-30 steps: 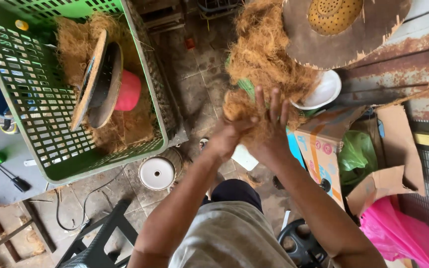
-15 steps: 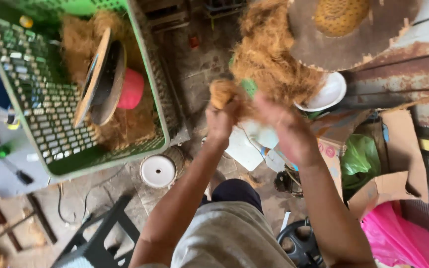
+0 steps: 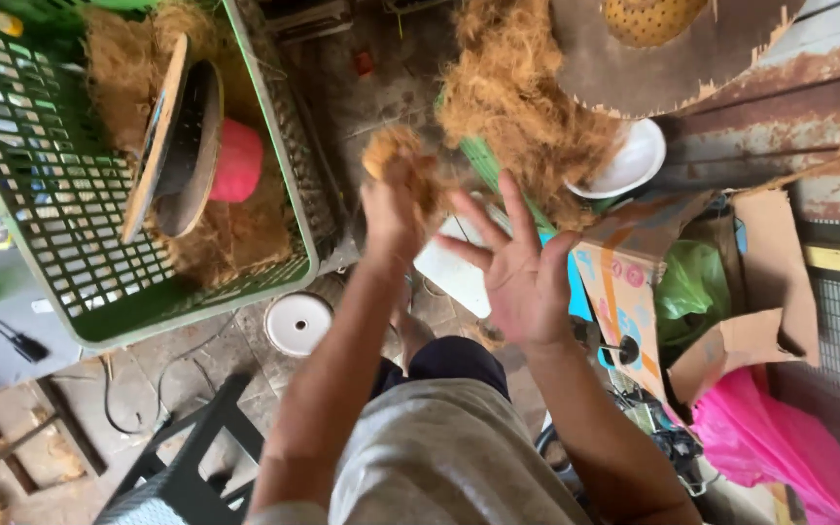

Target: The person pours a white liquid from a bucket into a spray gun using a funnel, then cleans up spilled liquid with a piece of coconut husk. They attach the spray gun to an air hose and prepare to use it on a coconut shell hat.

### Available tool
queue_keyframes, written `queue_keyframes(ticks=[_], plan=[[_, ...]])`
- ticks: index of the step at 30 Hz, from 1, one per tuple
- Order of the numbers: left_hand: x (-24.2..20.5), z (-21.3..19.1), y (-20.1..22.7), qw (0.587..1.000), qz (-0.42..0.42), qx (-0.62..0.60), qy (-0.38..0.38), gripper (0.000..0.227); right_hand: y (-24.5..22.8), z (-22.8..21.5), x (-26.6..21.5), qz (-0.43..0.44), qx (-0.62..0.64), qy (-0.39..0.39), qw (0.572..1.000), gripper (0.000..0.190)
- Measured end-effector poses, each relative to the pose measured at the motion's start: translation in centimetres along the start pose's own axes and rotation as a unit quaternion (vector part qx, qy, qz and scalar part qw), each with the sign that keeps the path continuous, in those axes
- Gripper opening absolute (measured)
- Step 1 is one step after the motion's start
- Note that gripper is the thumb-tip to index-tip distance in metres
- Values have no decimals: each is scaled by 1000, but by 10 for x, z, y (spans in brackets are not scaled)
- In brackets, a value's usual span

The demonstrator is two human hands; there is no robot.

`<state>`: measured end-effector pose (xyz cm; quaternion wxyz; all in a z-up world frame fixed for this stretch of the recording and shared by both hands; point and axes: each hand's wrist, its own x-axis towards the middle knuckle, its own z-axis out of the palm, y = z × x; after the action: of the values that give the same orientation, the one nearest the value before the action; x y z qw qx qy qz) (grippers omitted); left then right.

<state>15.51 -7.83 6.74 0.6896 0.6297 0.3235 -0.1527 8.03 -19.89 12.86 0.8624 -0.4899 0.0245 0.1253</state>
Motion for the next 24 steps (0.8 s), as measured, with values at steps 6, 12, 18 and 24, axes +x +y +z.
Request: queue_keyframes(ticks=[6,12,18,24], plan=[[-43,6,27,976,14,-154,-154,25,11,-22,24,-3,170,91,981,87],[-16,25,-56,995,-42,-91,-6,25,33,-6,7,73,-116,87,987,91],[1,10,-57,966,126,227,-11,56,5,-44,-26,248,-339,81,904,59],[-48,39,-51,894,234,311,-222,106,25,-127,9,194,-259,191,927,72]])
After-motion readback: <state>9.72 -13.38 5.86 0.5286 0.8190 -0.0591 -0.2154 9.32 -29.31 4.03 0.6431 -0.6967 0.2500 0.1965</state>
